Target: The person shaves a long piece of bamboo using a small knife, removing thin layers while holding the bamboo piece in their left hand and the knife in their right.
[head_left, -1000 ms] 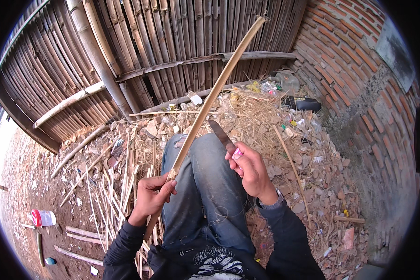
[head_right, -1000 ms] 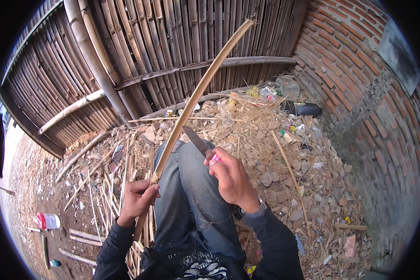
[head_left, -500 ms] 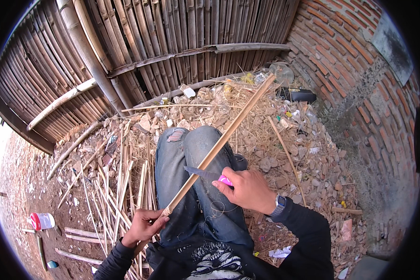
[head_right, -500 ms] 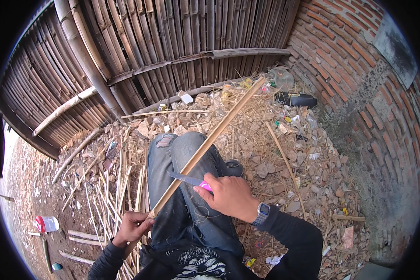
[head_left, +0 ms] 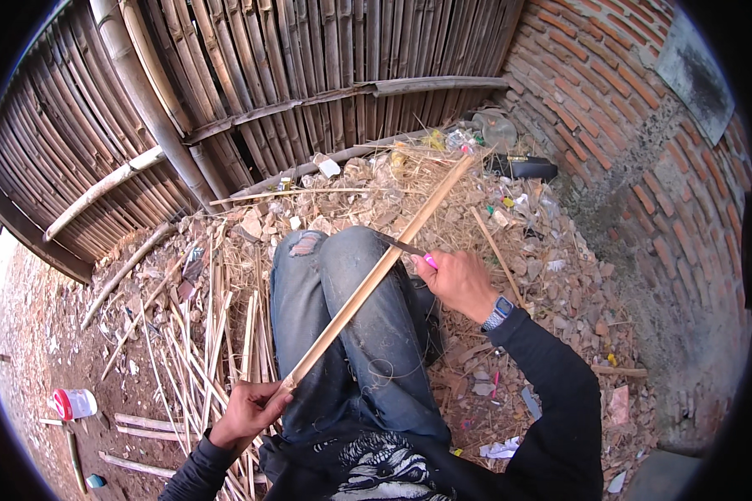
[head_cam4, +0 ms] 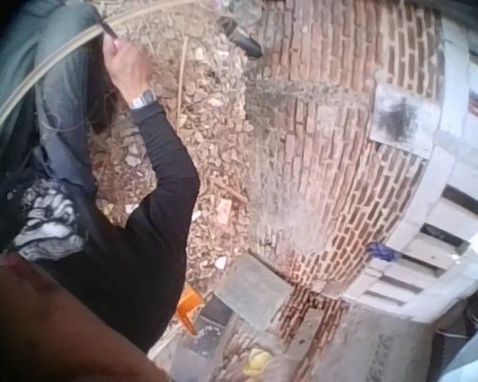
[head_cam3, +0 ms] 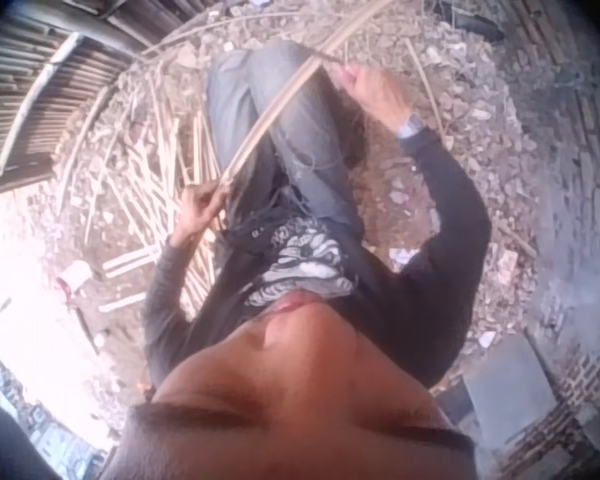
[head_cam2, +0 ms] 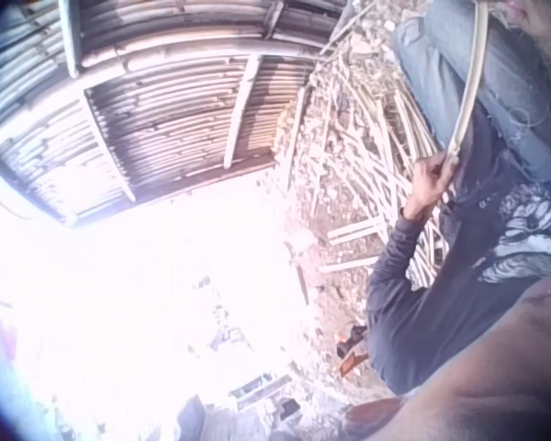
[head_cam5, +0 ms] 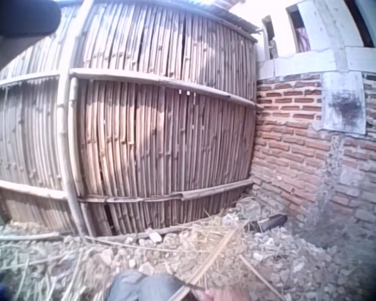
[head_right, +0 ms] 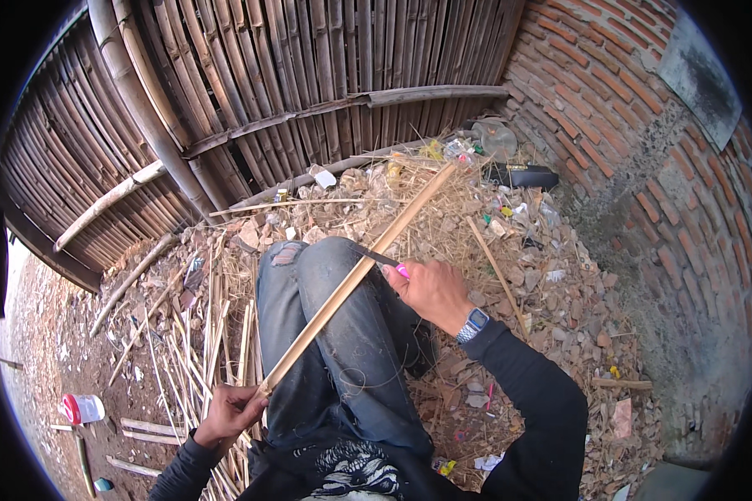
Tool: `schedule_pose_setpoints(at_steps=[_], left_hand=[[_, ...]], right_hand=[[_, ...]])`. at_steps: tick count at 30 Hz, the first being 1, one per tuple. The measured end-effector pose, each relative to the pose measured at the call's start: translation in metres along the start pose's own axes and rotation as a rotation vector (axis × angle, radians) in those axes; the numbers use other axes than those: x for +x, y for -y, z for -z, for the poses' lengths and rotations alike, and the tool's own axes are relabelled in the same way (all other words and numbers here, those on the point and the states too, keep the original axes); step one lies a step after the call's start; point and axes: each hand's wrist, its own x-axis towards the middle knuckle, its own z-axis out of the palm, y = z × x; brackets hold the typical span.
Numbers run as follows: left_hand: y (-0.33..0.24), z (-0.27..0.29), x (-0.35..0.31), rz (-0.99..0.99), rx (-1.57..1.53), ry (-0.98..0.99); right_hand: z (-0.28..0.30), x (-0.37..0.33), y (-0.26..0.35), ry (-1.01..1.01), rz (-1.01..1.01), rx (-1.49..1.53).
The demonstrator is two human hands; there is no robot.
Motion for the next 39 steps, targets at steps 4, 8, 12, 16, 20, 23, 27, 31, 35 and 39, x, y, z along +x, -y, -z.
schedule_pose_setpoints(at_steps=[4,8,12,16,20,23,27,31,35,39], left_hand=[[0.002,0.006,-0.004,-0.014,0.006,-0.03],[0.0,0.016,-0.009,0.018,0.031,-0.045],[0.011,0.036,-0.028,0.078,0.062,0.036],[0.011,0.027,-0.049,0.197,-0.146,0.015],[0.034,0.021,-0.051,0.245,-0.206,0.072],[0.031,0.018,-0.053,0.253,-0.275,0.06],[0.023,0.014,-0.05,0.153,-0.107,0.073],[0.024,0.008,-0.034,0.035,0.233,0.004],[0.002,-0.017,-0.007,-0.117,0.327,-0.156],[-0.011,-0.035,0.004,-0.157,0.285,-0.285]], right_hand=[[0.01,0.019,-0.037,-0.018,-0.117,-0.123],[0.014,0.036,-0.077,-0.074,-0.165,-0.263],[0.025,0.043,-0.185,-0.311,-0.411,-0.295],[0.03,0.039,-0.214,-0.446,-0.509,-0.152],[0.02,0.033,-0.136,-0.362,-0.39,0.081],[0.018,0.014,-0.044,-0.113,-0.247,0.083],[0.023,-0.007,-0.004,-0.017,-0.104,0.127],[0.036,-0.001,-0.009,-0.124,-0.166,0.466],[0.038,-0.001,0.009,-0.123,-0.185,0.63],[0.037,-0.016,0.051,0.061,0.017,0.351]])
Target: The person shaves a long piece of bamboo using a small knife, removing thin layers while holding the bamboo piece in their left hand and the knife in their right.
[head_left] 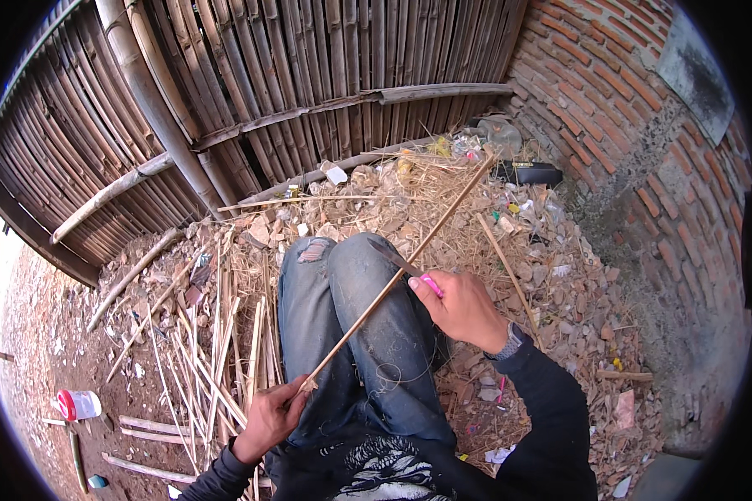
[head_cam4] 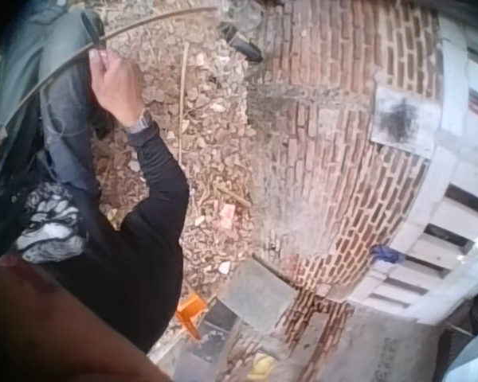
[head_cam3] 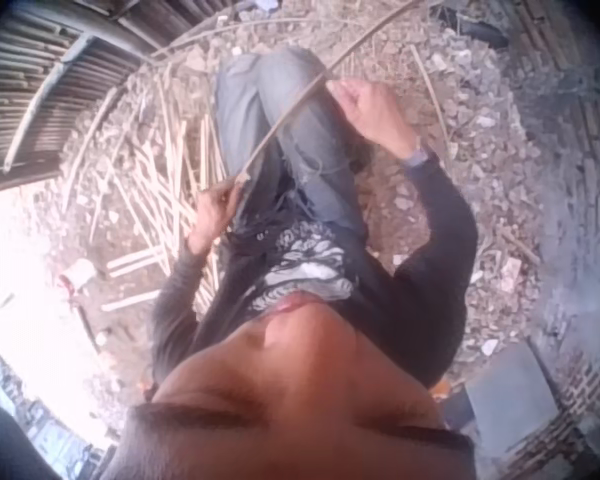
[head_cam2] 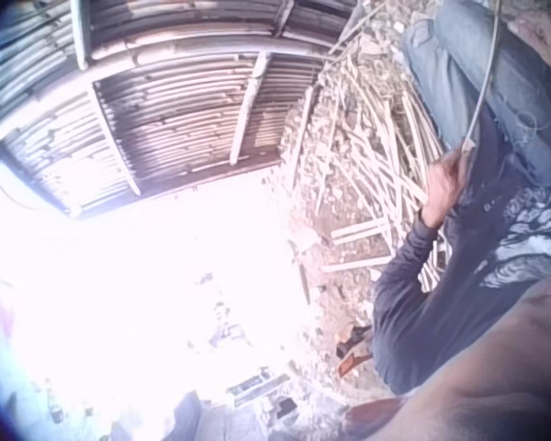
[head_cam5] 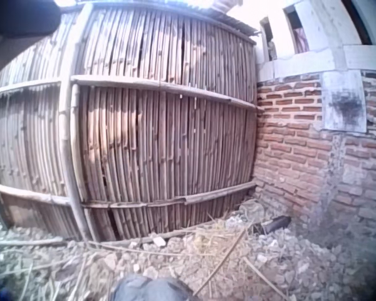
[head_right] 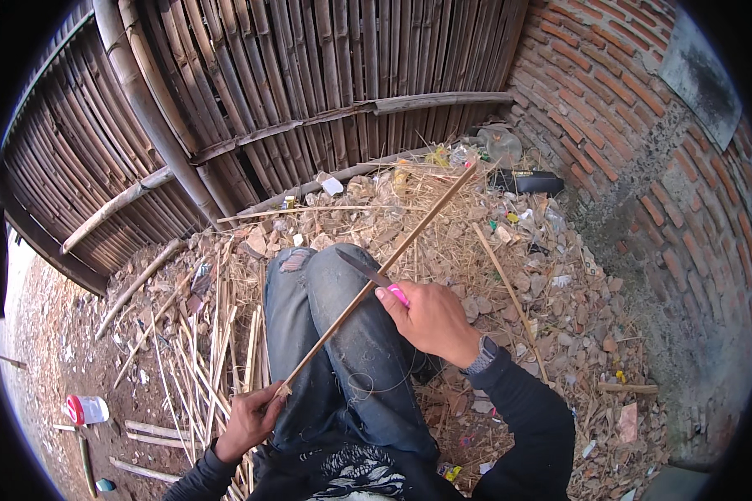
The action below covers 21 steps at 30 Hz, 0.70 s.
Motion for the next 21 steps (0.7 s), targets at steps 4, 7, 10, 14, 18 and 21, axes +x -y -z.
schedule_pose_setpoints(at_steps=[4,7,10,14,18,21], left_hand=[[-0.006,-0.01,-0.001,-0.106,0.073,-0.057],[-0.009,-0.008,-0.005,-0.128,0.148,-0.069],[0.004,-0.006,-0.022,-0.134,0.198,-0.102],[0.008,-0.002,-0.036,-0.117,0.211,-0.089],[0.008,-0.006,-0.036,-0.091,0.232,-0.07],[0.011,-0.012,-0.031,-0.117,0.219,-0.069]], right_hand=[[-0.039,-0.036,0.012,0.162,0.07,-0.159],[-0.049,-0.035,-0.009,0.036,0.103,-0.262],[-0.022,0.01,-0.061,-0.128,-0.113,-0.353],[0.042,0.031,-0.149,-0.307,-0.23,-0.383],[0.011,0.016,-0.076,-0.046,-0.056,-0.259],[-0.044,-0.028,-0.013,0.115,0.22,-0.199]])
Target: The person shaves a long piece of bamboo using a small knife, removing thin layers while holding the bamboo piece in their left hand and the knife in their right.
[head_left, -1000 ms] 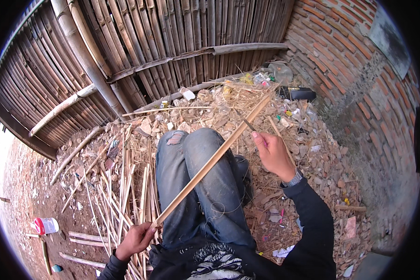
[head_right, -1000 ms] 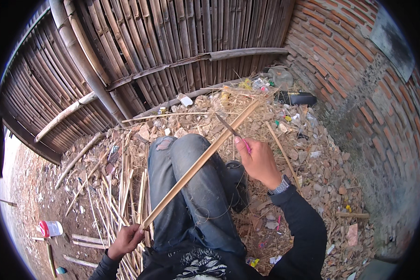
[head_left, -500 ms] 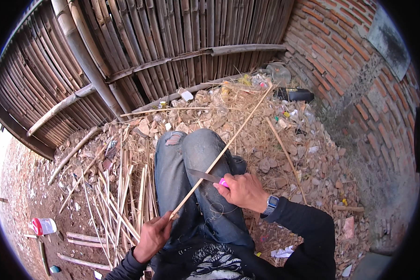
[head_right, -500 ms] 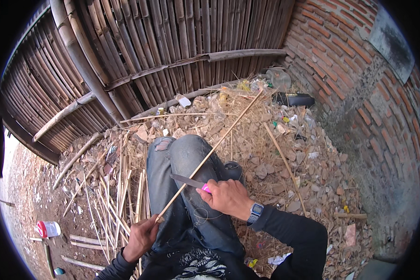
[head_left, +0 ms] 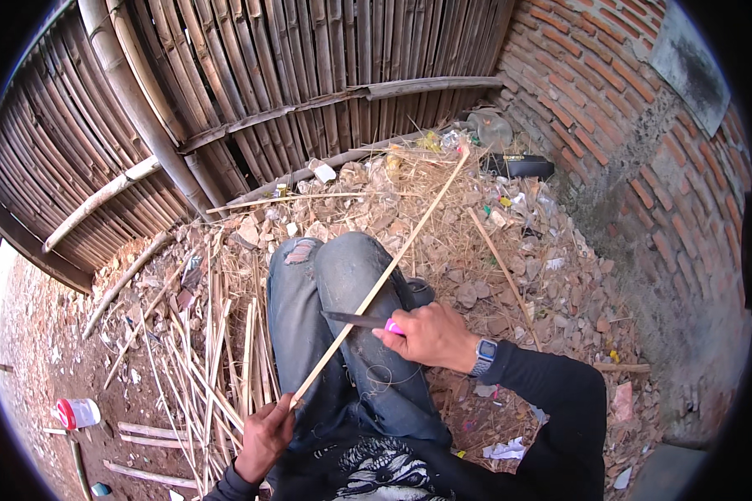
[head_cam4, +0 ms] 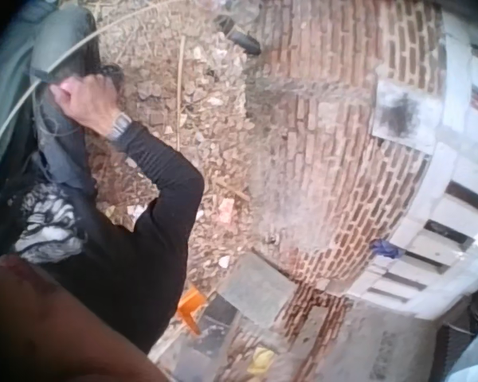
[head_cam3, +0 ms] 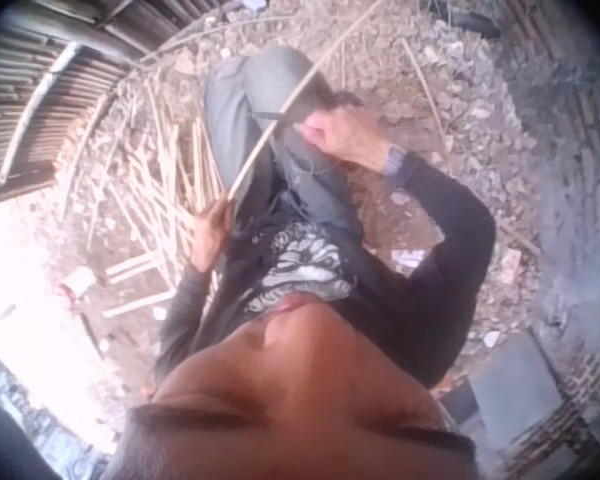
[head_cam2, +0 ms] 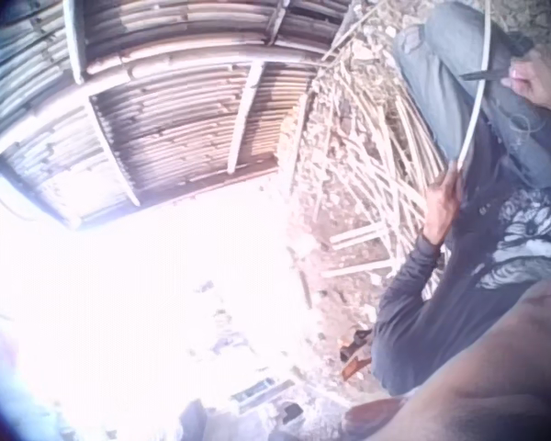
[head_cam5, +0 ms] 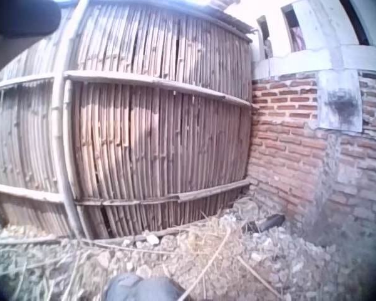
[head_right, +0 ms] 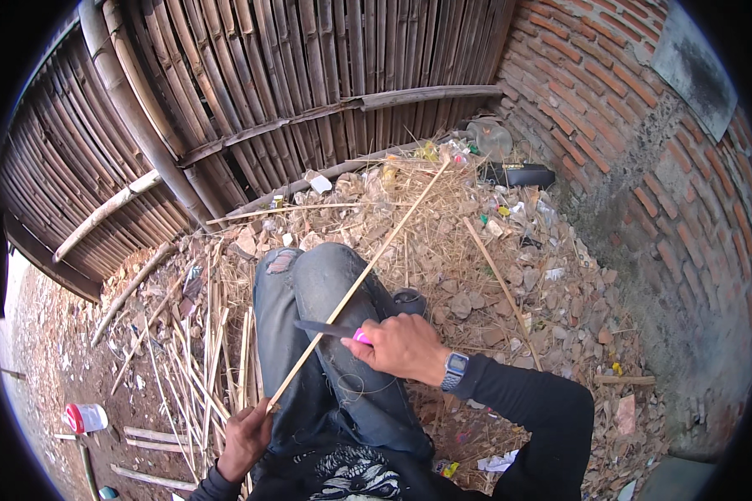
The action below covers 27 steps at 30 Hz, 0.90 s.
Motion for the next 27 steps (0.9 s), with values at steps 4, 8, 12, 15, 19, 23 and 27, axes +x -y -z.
schedule_pose_setpoints(at_steps=[4,8,12,15,19,23,27], left_hand=[[0.005,-0.002,0.0,-0.018,-0.048,-0.056],[0.003,-0.001,0.003,-0.018,-0.067,-0.076],[0.011,0.007,-0.007,-0.045,0.029,-0.028],[0.011,0.014,-0.008,-0.052,0.049,-0.023],[0.018,0.006,-0.011,-0.011,0.008,-0.018],[0.021,0.005,-0.016,0.039,-0.052,0.006],[0.021,0.014,-0.014,0.096,-0.183,0.032]], right_hand=[[-0.014,0.001,-0.001,-0.075,0.041,-0.107],[-0.009,0.023,-0.039,-0.192,-0.044,-0.187],[0.048,0.055,-0.132,-0.359,-0.475,-0.301],[0.081,0.043,-0.196,-0.416,-0.551,-0.383],[0.071,0.057,-0.14,-0.286,-0.434,-0.263],[0.023,0.038,-0.013,-0.007,-0.132,-0.085],[-0.005,0.019,0.001,0.034,-0.02,-0.108]])
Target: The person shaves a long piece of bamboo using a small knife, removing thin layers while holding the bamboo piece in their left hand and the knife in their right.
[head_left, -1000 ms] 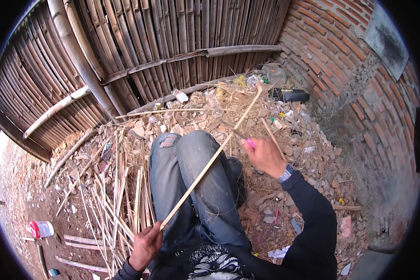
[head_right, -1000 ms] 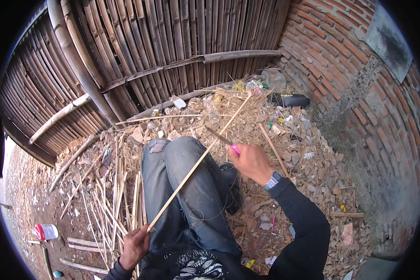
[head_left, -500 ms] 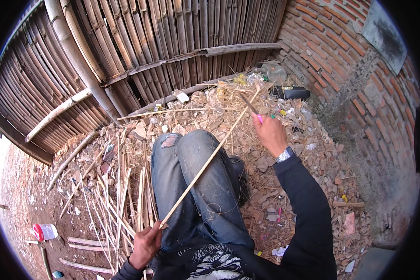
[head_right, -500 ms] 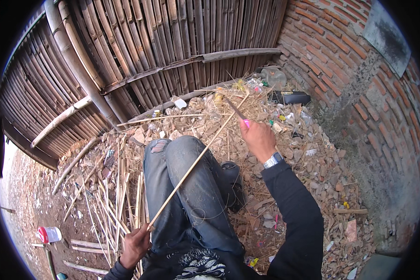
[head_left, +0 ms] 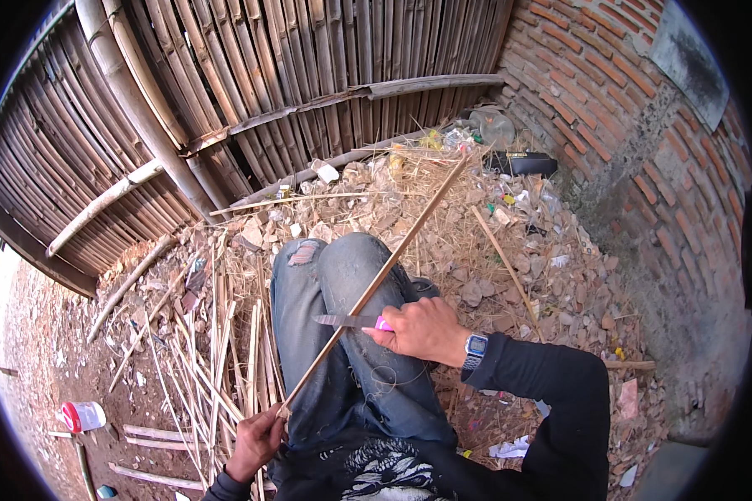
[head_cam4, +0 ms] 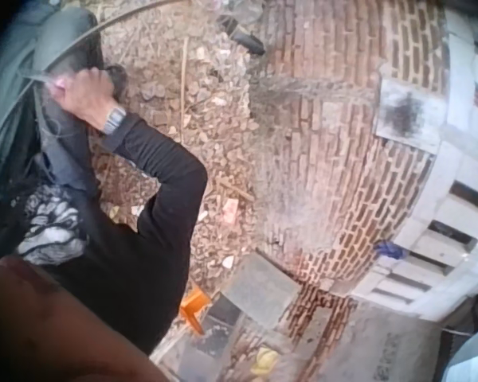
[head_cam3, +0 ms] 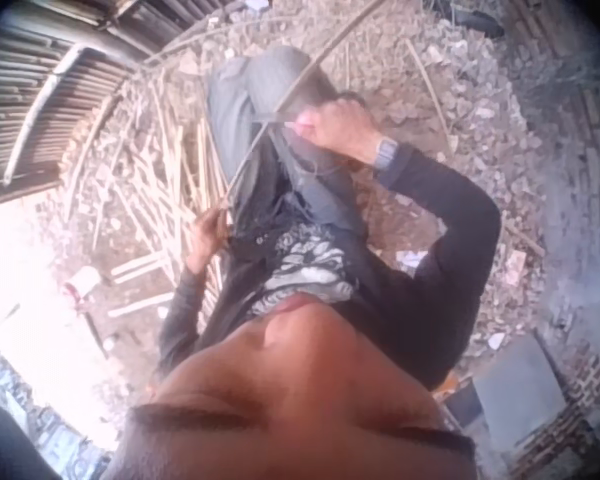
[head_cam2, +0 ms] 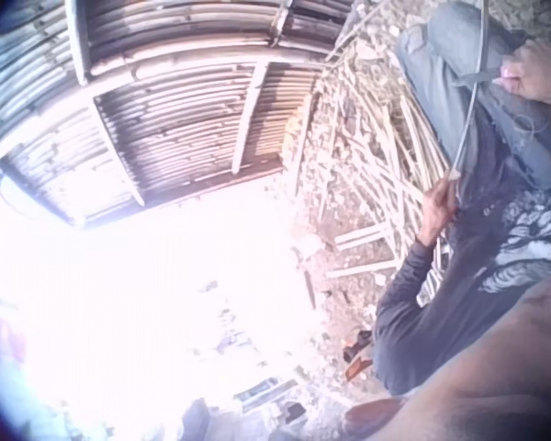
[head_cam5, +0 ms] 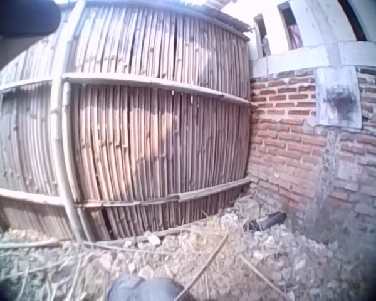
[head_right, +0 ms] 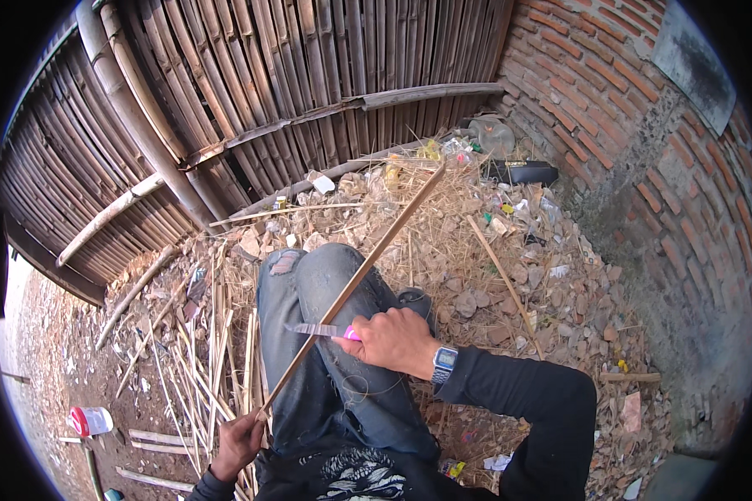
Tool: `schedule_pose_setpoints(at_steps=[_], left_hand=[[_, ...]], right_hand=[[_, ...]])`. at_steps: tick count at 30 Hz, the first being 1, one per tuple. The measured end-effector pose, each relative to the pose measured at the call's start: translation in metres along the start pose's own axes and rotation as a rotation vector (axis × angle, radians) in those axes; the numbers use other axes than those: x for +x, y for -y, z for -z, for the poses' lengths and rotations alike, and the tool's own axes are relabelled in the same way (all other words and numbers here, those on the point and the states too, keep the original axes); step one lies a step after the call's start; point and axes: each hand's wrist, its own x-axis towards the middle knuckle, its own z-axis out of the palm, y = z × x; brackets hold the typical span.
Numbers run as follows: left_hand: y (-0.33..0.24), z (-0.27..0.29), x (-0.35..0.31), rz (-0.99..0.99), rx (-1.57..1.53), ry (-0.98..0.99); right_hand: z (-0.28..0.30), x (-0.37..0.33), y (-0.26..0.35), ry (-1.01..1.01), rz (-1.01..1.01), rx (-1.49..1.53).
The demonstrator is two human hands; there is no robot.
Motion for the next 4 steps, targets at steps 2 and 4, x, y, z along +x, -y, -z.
schedule_pose_setpoints(at_steps=[2,4], left_hand=[[0.007,0.008,-0.01,0.036,0.019,0.025],[0.016,0.007,-0.012,0.009,0.116,0.054]], right_hand=[[0.004,0.019,-0.028,-0.138,-0.078,-0.068],[0.016,0.038,-0.083,-0.127,-0.183,-0.093]])
